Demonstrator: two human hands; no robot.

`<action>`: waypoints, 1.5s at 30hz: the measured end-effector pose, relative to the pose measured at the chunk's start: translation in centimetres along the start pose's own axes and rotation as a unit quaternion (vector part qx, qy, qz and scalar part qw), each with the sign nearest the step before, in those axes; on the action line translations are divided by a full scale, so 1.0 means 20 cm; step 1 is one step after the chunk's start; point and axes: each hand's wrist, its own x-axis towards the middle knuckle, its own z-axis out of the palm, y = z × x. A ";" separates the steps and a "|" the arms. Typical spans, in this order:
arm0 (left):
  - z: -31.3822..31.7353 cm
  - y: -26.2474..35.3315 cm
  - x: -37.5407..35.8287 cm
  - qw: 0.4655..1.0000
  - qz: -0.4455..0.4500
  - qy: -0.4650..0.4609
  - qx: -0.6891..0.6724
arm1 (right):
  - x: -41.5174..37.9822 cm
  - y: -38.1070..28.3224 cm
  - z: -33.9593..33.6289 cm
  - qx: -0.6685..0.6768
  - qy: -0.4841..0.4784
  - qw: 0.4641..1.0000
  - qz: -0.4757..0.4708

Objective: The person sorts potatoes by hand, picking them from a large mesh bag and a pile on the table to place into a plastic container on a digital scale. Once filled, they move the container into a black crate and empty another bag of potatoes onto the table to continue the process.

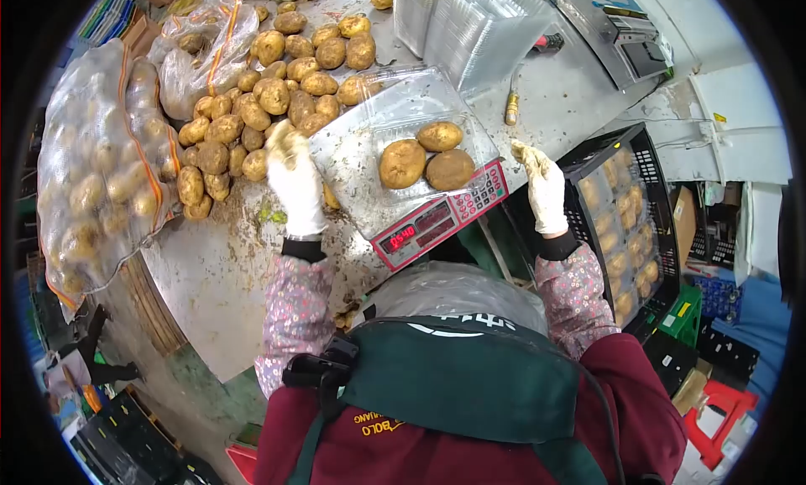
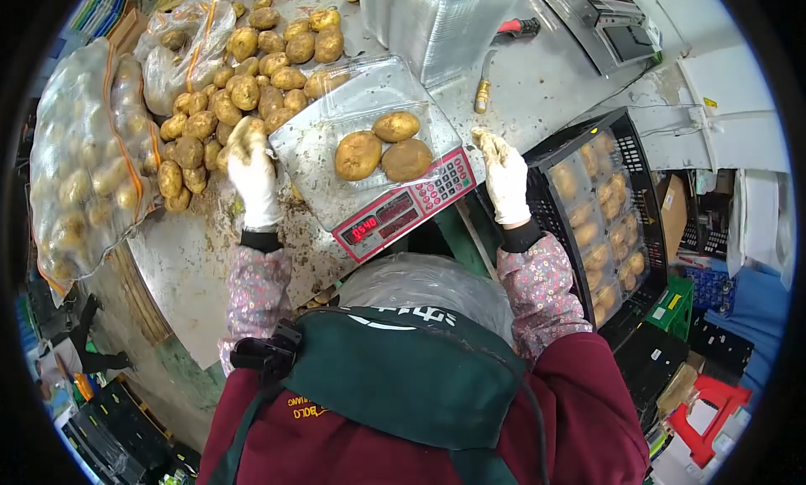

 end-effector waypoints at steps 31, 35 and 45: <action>0.02 0.14 -0.54 0.863 -0.410 -0.163 -0.245 | -0.11 -0.08 0.19 0.255 -0.162 0.937 0.176; -0.03 0.04 -0.48 0.846 -0.405 -0.166 -0.304 | -0.10 -0.13 0.25 0.297 -0.154 0.922 0.196; -0.28 0.02 -0.43 0.884 -0.378 -0.170 -0.216 | 0.25 -0.18 0.04 0.159 -0.158 0.964 0.144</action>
